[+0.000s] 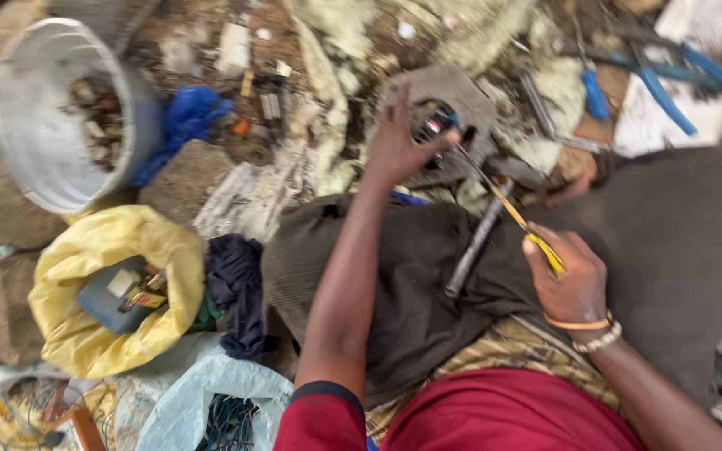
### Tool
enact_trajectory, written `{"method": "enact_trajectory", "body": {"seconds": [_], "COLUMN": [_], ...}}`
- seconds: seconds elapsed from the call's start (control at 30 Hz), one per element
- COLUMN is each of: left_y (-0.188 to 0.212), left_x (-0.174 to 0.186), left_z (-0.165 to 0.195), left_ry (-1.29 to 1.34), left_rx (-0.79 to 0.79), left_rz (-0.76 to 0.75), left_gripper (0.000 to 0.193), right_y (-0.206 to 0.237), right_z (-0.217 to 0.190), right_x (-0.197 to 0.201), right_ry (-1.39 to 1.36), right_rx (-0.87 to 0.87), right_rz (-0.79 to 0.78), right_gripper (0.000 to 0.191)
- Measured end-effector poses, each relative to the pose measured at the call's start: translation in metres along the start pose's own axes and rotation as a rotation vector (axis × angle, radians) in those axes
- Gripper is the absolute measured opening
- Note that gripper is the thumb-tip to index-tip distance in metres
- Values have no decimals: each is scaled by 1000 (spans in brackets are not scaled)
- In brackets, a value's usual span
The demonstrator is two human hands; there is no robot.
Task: The person uses a yellow screwdriver to tighten screws on a small black electrical component held in a vise. They adjust the component and continue tightening multiple screws throughout the clip.
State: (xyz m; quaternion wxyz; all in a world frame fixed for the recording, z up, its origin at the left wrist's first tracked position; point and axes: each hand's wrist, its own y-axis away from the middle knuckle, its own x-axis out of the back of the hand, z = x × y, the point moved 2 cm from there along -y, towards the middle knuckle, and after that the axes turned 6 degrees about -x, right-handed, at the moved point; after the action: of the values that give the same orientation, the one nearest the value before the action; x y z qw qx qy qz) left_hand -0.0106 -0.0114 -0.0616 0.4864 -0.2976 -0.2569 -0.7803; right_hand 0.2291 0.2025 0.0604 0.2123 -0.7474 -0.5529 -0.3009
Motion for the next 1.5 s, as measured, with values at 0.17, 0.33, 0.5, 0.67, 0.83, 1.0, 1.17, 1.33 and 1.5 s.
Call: {"method": "enact_trajectory", "body": {"seconds": [0.17,0.33,0.5,0.67,0.83,1.0,1.17,1.33,1.5], "left_y": [-2,18,33,29,13,5,4,6,-2], "left_x": [-5,-7,-19,-13,-11,-6,-20,-35,-36], "left_z": [-14,-4,5,-11,-15,-19,-23,-21,-35], "left_ry": [-55,531,171,170,299,181,153,158,258], "left_rx": [149,108,55,47,143,86,34,-7,134], "left_rz": [-225,137,212,133,169,30,125,346,247], "left_gripper": [95,88,96,90,104,98,93,86,85], "right_y": [6,3,-2,0,0,-1,-1,-11,-24], "right_z": [-1,-10,-6,1,-1,-2,-7,-13,-10], "right_x": [4,5,1,2,4,5,9,3,-9], "right_ry": [-76,-74,-107,-145,-91,-113,-108,-38,-37], "right_rx": [-117,-101,-26,-164,-99,-53,-52,-27,-53], "right_rz": [-11,21,8,-51,-29,0,9,4,12], "right_gripper": [26,25,26,27,24,22,20,20,22]}}
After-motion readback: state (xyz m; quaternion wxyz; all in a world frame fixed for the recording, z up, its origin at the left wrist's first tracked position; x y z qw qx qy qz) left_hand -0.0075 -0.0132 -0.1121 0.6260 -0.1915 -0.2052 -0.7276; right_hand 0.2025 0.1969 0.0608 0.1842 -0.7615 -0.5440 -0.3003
